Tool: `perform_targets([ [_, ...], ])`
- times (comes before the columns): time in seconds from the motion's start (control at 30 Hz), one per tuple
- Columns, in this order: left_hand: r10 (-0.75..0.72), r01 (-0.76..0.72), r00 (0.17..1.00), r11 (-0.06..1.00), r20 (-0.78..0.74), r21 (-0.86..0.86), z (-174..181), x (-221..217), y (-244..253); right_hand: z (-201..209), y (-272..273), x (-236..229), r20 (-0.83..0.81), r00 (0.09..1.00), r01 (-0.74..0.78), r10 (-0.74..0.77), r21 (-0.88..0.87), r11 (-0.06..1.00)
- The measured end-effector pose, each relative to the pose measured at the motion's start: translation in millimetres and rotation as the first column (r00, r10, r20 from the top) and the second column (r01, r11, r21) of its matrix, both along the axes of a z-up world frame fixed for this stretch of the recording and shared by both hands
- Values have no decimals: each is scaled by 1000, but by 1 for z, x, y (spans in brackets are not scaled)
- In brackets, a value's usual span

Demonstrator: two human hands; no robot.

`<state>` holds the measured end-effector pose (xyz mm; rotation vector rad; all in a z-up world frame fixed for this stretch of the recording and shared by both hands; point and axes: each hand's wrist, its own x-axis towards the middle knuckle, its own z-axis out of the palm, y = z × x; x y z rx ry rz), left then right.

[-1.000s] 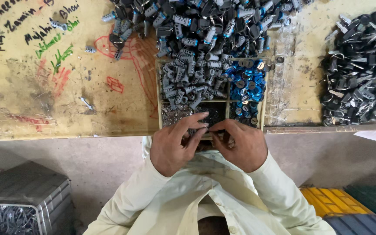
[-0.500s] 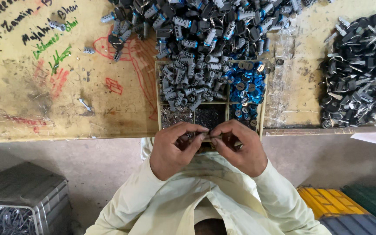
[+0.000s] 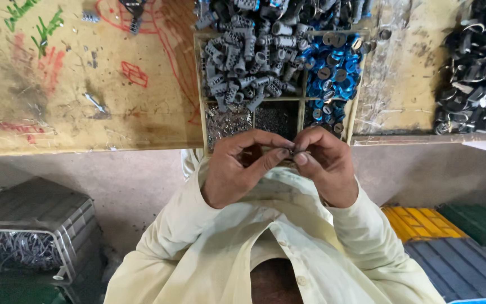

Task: The person assembles small lock components by hand, picking up a lock body, inserting a metal pin, and attaching a blue cap. The person repeats this process multiple times, placing the finished locks on the table.

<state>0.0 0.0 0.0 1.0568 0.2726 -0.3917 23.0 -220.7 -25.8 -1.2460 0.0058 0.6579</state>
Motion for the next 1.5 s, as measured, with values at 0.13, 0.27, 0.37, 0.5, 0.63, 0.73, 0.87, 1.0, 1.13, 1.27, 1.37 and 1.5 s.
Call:
perform_targets([
  [0.13,-15,15,1000,1000,-10,2,-4,-1,0,-3,-4,-1,-329,944,113,-40,205,972],
  [0.27,-3,1,999,999,-50,-35,-6,1,-1,-1,-3,1,-467,884,162,-14,278,947],
  [0.37,-13,12,998,1000,-63,-20,-7,2,-1,-1,-1,2,-468,883,136,-6,244,960],
  [0.5,9,-12,999,996,-37,-85,-9,0,-2,-2,-1,0,-541,841,182,-3,278,943],
  [0.63,-5,6,1000,1000,-25,27,-6,2,-1,-3,0,-3,-511,859,175,-33,233,957],
  [0.73,-48,35,998,963,45,267,0,3,1,-2,6,-9,-364,926,150,-104,101,983],
  [0.87,-120,81,990,904,67,420,7,3,7,17,13,0,-26,999,29,-36,-233,972],
  [1.0,-178,183,983,933,-46,310,5,1,10,51,9,33,329,898,64,292,-754,654],
  [1.13,-146,153,986,985,-86,79,-4,1,6,63,8,54,484,567,273,667,-874,402],
  [1.27,-139,145,988,985,-61,99,-7,0,2,55,10,50,378,539,237,753,-926,295],
  [1.37,-107,102,994,986,35,131,-6,-1,1,53,4,47,416,569,241,709,-909,339],
  [1.5,-91,82,994,987,66,135,-7,4,-2,46,8,49,424,554,231,716,-905,356],
])
